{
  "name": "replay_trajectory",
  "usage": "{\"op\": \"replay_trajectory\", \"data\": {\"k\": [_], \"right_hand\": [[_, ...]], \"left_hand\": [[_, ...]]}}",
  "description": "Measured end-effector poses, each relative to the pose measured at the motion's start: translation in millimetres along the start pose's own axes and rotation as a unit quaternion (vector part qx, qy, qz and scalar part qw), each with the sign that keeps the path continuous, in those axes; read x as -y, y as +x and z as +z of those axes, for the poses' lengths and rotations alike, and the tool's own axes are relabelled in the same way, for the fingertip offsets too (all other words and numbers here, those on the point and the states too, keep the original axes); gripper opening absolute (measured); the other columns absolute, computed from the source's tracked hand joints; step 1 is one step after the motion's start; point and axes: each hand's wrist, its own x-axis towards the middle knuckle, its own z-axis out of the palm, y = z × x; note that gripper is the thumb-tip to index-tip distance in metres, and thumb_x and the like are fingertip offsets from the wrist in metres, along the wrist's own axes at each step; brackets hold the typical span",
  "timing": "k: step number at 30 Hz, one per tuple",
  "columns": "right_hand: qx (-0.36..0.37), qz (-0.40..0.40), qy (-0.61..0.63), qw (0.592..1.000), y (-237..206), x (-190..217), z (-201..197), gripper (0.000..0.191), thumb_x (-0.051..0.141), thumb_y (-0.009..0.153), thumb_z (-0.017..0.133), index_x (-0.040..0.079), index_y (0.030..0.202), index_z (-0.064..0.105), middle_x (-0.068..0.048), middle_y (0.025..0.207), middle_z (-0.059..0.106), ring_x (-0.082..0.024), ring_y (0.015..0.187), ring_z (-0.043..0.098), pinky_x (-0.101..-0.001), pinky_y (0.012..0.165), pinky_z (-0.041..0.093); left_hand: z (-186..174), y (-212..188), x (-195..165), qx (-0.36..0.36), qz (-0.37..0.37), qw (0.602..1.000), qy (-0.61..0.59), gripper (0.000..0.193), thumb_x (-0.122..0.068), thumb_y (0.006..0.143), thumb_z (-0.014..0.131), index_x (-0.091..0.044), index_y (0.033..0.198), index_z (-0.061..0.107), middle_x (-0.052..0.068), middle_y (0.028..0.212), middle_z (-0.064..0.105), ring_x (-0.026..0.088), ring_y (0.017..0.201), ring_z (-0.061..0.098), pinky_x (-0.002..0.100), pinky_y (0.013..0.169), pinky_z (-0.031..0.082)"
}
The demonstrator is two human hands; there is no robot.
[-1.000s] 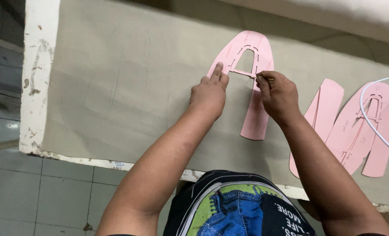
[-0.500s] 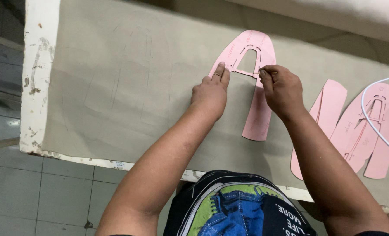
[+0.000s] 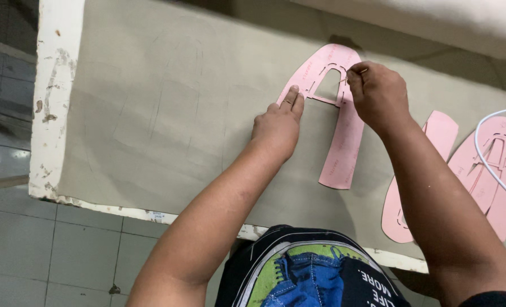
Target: The person works at a large table covered with pink shoe pattern pieces, laying each piece flat and using a small pointed tool to punch or mark along the dashed guide lines on the pieces. They work through several pattern pieces one at a time, then pick up a small handheld device and walk away from the table.
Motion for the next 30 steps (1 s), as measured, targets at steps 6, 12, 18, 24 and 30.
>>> {"op": "replay_trajectory", "data": {"k": [6, 12, 18, 24, 30], "right_hand": [[-0.086, -0.079, 0.034, 0.993, 20, 4, 8, 0.012, 0.014, 0.109, 0.069, 0.002, 0.109, 0.071, -0.015, 0.104, 0.074, -0.035, 0.095, 0.070, -0.0433, 0.084, 0.055], [0.003, 0.002, 0.111, 0.994, 20, 17, 5, 0.015, 0.018, 0.108, 0.067, 0.004, 0.110, 0.072, -0.013, 0.096, 0.075, -0.029, 0.088, 0.073, -0.0398, 0.080, 0.057], [0.042, -0.056, 0.105, 0.992, -6, 39, 5, 0.015, 0.016, 0.103, 0.069, 0.002, 0.106, 0.074, -0.017, 0.098, 0.076, -0.032, 0.087, 0.073, -0.0395, 0.077, 0.057], [0.021, -0.014, 0.177, 0.984, 3, 26, 7, 0.016, 0.015, 0.107, 0.066, 0.001, 0.111, 0.071, -0.015, 0.099, 0.076, -0.025, 0.088, 0.076, -0.0350, 0.079, 0.059], [-0.018, 0.007, 0.166, 0.986, -9, 27, 11, 0.016, 0.014, 0.107, 0.067, -0.002, 0.110, 0.070, -0.015, 0.098, 0.077, -0.024, 0.087, 0.076, -0.0344, 0.078, 0.060]], "left_hand": [[4, 1, 1, -0.023, 0.003, 1.000, -0.010, 0.076, -0.006, 0.092, 0.057, -0.010, 0.160, 0.022, 0.003, 0.171, 0.015, 0.025, 0.119, 0.058, 0.043, 0.086, 0.058], [-4, -2, 0, -0.001, 0.002, 1.000, -0.011, 0.080, -0.004, 0.091, 0.058, -0.011, 0.161, 0.021, 0.002, 0.171, 0.014, 0.026, 0.120, 0.057, 0.041, 0.089, 0.057], [-10, -6, 4, 0.037, 0.015, 0.999, 0.007, 0.140, -0.010, 0.044, 0.089, -0.010, 0.163, 0.016, 0.004, 0.172, 0.011, 0.026, 0.126, 0.053, 0.038, 0.093, 0.056], [-2, -1, 7, -0.007, 0.014, 1.000, -0.022, 0.076, -0.003, 0.093, 0.056, -0.013, 0.160, 0.024, -0.001, 0.172, 0.013, 0.026, 0.120, 0.057, 0.042, 0.091, 0.057], [6, 3, 10, -0.018, 0.020, 0.999, -0.024, 0.072, -0.004, 0.091, 0.053, -0.014, 0.158, 0.028, -0.001, 0.170, 0.016, 0.027, 0.119, 0.058, 0.042, 0.091, 0.057]]}}
